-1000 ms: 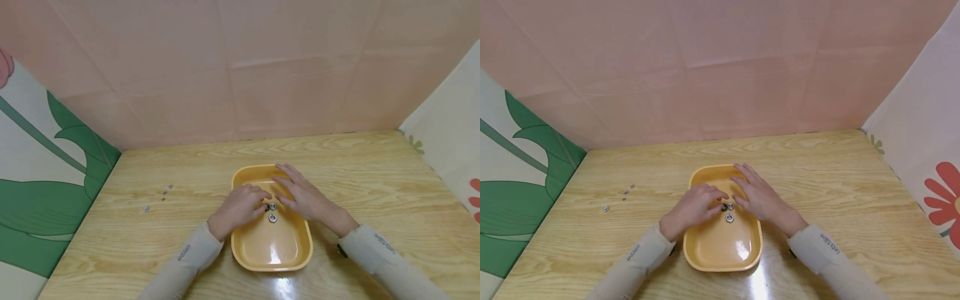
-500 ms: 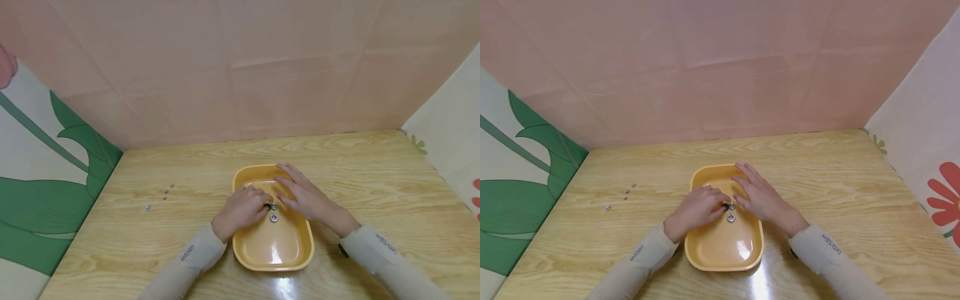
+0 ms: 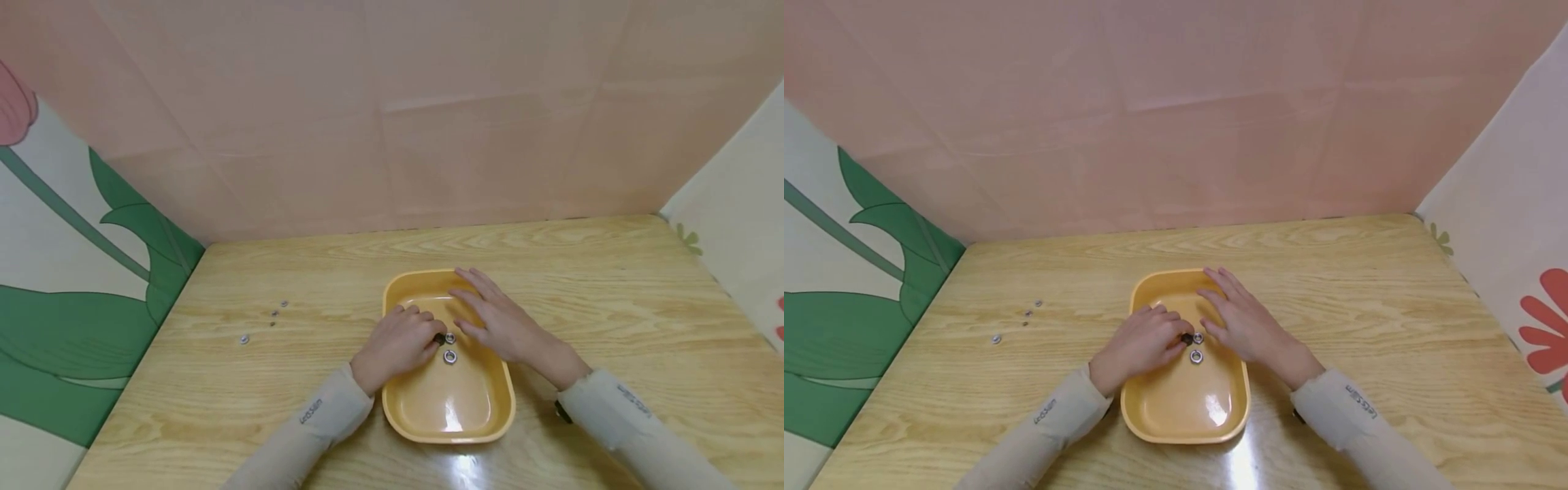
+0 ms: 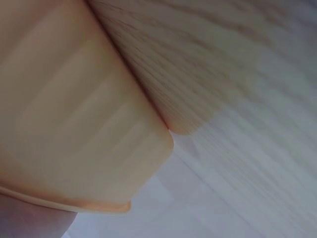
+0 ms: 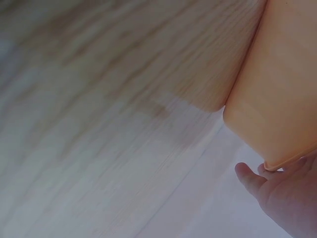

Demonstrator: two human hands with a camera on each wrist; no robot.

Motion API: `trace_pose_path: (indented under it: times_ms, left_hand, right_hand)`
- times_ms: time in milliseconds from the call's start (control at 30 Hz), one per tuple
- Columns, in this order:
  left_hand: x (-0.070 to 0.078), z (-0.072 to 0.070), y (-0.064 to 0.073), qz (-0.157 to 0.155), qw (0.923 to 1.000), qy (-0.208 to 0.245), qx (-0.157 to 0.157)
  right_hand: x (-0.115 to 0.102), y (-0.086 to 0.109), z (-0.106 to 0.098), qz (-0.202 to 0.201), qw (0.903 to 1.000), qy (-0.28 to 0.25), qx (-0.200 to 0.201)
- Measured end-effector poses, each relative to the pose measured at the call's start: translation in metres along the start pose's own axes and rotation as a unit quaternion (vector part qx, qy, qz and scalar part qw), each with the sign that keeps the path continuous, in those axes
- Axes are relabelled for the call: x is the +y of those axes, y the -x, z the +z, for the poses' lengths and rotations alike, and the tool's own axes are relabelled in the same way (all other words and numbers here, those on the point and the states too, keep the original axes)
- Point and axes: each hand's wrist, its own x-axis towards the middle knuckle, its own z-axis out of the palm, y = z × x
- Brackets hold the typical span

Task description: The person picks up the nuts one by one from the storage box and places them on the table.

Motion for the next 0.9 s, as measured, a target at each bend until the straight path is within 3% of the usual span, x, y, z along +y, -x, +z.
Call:
trace_pose_path:
  times_ms: [633,900]
  left_hand:
    - [-0.0008,0.0003,-0.0004,0.003,1.0000,0.008,-0.003]
    - [-0.0015,0.0019,0.0001,0.005,0.9999,0.012,0.010]
  right_hand:
    - [0.0002,-0.0007,0.0007,0.000,1.0000,0.003,0.001]
    - [-0.0007,-0.0007,-0.0001,-0.003,1.0000,0.002,0.005]
